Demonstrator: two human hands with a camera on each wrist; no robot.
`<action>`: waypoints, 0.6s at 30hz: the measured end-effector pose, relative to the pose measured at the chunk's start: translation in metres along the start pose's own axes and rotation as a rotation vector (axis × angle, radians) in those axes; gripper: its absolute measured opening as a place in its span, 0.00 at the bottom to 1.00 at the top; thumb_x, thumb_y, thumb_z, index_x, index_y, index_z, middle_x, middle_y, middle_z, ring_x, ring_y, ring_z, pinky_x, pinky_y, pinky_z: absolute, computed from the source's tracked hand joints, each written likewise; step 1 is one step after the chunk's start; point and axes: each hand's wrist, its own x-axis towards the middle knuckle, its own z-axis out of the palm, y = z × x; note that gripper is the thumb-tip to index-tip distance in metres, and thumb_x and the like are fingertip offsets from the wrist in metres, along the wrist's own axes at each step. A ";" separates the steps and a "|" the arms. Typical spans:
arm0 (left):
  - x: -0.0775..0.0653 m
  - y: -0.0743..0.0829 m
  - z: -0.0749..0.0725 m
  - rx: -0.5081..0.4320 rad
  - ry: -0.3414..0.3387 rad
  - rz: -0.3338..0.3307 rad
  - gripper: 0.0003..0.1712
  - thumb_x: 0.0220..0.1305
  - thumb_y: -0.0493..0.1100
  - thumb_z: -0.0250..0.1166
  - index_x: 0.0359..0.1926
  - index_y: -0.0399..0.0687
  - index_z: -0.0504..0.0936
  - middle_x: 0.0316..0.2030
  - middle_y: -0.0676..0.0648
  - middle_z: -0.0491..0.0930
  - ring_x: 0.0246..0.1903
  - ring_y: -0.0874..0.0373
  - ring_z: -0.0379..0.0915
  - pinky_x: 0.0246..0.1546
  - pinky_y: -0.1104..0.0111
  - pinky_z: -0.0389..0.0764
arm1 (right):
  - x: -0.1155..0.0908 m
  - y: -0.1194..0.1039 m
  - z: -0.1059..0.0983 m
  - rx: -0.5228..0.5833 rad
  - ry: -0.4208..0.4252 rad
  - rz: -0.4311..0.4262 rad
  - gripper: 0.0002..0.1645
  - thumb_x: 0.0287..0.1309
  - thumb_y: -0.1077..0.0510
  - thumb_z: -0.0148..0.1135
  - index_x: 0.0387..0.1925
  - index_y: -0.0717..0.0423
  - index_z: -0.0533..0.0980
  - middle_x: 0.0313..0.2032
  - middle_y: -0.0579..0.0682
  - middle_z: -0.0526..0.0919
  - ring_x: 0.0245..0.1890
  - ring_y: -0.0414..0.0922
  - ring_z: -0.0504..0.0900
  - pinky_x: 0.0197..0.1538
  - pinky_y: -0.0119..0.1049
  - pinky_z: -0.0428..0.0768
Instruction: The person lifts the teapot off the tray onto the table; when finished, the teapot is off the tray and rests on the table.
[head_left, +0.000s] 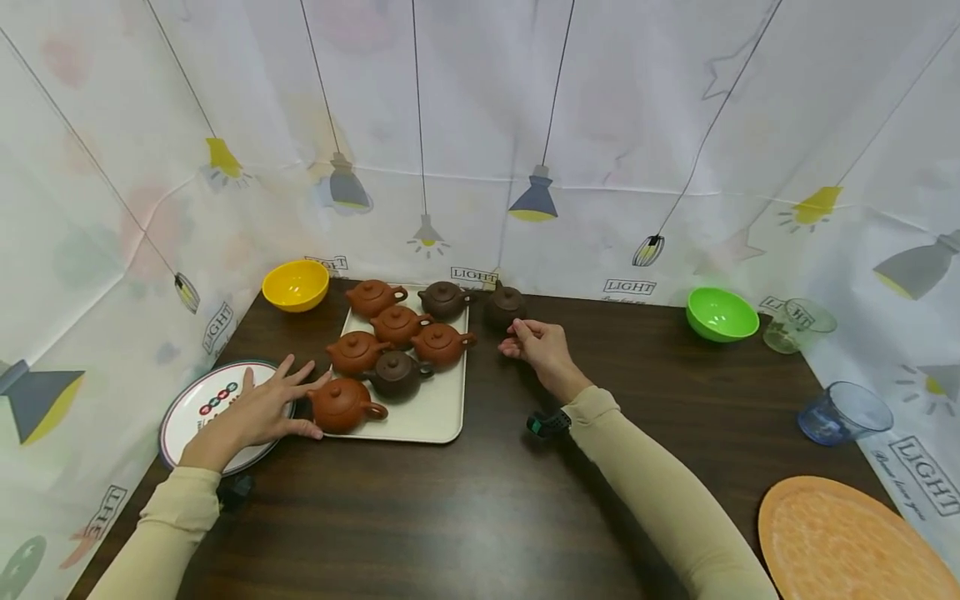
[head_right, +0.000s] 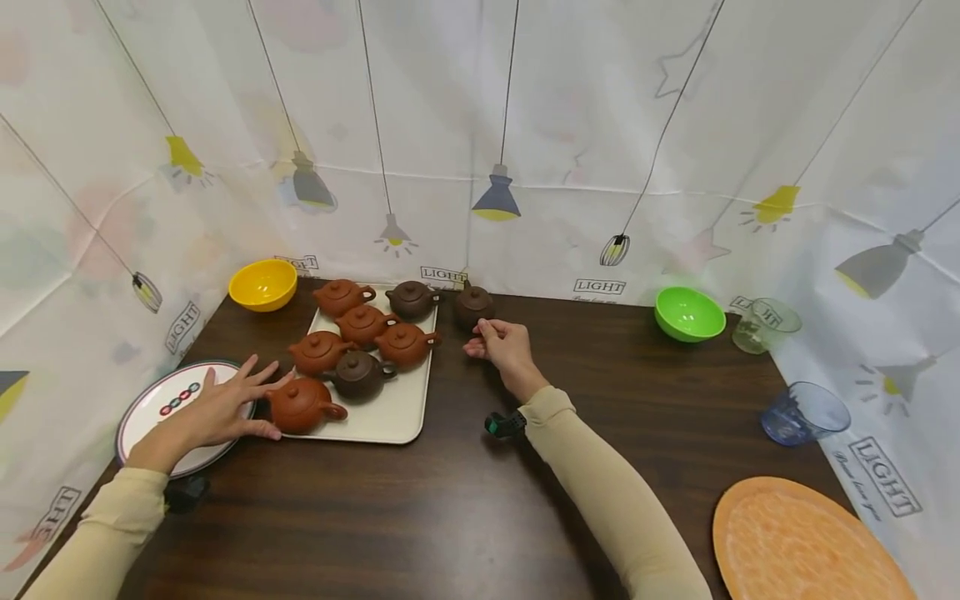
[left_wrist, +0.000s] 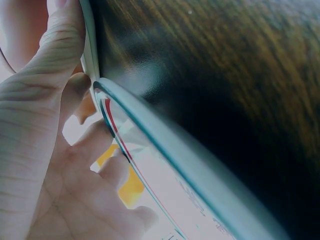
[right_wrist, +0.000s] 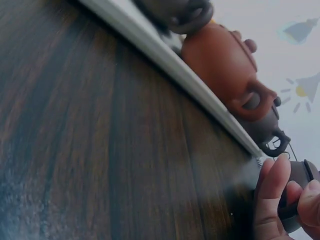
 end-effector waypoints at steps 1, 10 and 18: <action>-0.001 -0.001 0.000 0.004 0.001 0.000 0.57 0.54 0.70 0.77 0.80 0.53 0.70 0.80 0.30 0.61 0.82 0.21 0.42 0.66 0.12 0.35 | 0.001 0.002 0.002 0.000 -0.004 -0.004 0.27 0.82 0.57 0.54 0.61 0.83 0.73 0.29 0.51 0.89 0.29 0.39 0.91 0.39 0.29 0.90; -0.001 0.000 0.000 0.012 -0.014 -0.014 0.57 0.54 0.70 0.76 0.80 0.53 0.69 0.81 0.31 0.60 0.82 0.22 0.42 0.67 0.13 0.35 | -0.010 0.007 0.000 -0.014 0.040 -0.043 0.30 0.77 0.52 0.63 0.67 0.73 0.75 0.36 0.56 0.89 0.31 0.42 0.93 0.43 0.37 0.92; -0.001 -0.001 -0.004 0.012 -0.015 -0.013 0.58 0.54 0.71 0.76 0.80 0.53 0.68 0.81 0.30 0.60 0.82 0.21 0.42 0.67 0.13 0.34 | -0.050 0.013 0.029 -0.075 0.071 -0.164 0.21 0.73 0.56 0.69 0.57 0.67 0.80 0.41 0.73 0.89 0.26 0.41 0.91 0.37 0.40 0.92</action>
